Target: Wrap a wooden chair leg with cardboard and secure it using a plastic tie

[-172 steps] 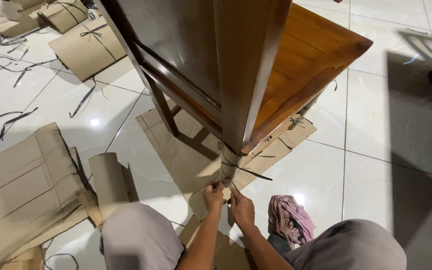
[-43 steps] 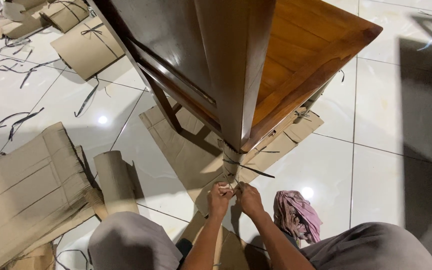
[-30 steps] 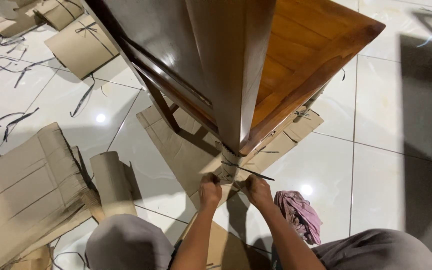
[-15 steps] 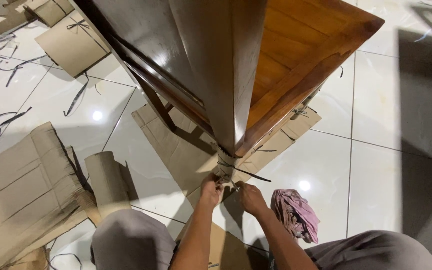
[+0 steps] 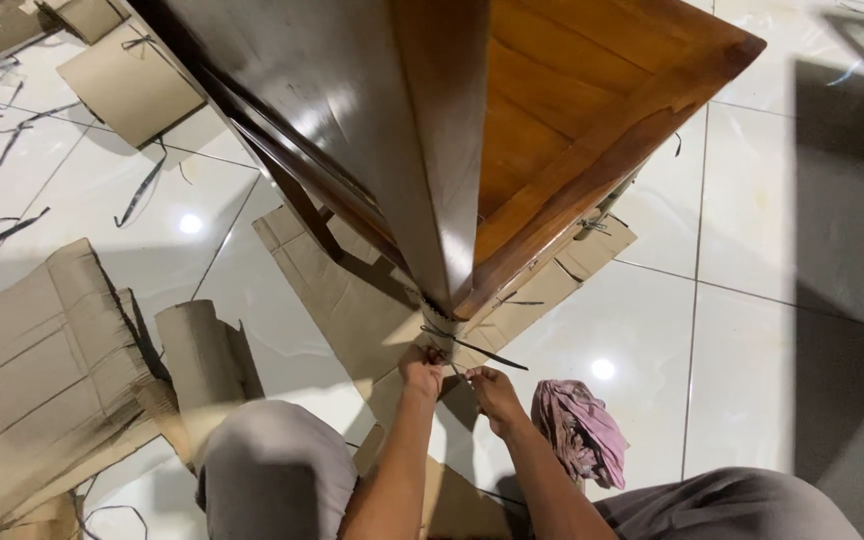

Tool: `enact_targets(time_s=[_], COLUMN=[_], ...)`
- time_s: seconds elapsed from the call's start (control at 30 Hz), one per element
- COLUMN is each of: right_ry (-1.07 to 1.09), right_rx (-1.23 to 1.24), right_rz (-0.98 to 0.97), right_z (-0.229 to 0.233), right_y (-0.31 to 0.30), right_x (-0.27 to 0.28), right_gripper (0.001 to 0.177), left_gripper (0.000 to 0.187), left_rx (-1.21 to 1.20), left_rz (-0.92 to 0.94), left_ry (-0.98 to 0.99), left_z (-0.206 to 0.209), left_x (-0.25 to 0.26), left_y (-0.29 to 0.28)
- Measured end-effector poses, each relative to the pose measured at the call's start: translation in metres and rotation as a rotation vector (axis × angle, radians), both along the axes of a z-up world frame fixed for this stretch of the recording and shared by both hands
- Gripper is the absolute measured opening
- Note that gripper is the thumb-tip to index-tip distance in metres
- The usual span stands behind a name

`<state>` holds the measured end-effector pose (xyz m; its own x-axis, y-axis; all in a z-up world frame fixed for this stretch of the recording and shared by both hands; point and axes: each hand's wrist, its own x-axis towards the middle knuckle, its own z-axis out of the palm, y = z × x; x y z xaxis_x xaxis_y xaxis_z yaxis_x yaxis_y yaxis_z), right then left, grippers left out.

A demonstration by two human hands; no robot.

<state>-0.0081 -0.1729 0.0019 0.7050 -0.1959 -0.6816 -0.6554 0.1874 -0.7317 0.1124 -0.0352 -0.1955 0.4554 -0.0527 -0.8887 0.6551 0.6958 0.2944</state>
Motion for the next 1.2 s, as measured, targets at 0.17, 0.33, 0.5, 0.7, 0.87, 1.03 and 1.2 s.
enact_targets(time_s=[0.17,0.33,0.5,0.7,0.87,1.03,1.2], right_ry=[0.013,0.02,-0.003,0.023,0.019,0.05,-0.065], right_rx=[0.213,0.215,0.19,0.065,-0.043,-0.495,-0.617], right_rz=[-0.174,-0.155,-0.125,0.0,0.106,0.331,0.211], right_z=[0.021,0.048,0.028,0.042,0.024,-0.047,0.039], right_y=[0.001,0.008,0.016,0.032,0.035,0.023,0.041], right_x=[-0.006,-0.016,-0.026,-0.032,-0.033,-0.026,-0.001], right_gripper=[0.012,0.009,0.02,0.02,0.016,0.023,0.036], left_gripper=[0.019,0.02,0.014,0.016,0.022,0.022,0.022], left_rx=[0.106,0.112,0.139,0.236,0.412,0.597,0.765], left_rz=[-0.129,0.164,0.178,-0.032,-0.231,-0.376,-0.529], left_ry=[-0.03,-0.045,-0.214,-0.285,-0.455,-0.423,-0.443], left_z=[0.006,0.106,0.18,0.207,0.158,0.119,0.143], left_x=[0.001,-0.049,-0.102,-0.129,-0.128,-0.118,-0.123], left_y=[0.005,0.001,-0.007,-0.013,-0.008,-0.003,0.005])
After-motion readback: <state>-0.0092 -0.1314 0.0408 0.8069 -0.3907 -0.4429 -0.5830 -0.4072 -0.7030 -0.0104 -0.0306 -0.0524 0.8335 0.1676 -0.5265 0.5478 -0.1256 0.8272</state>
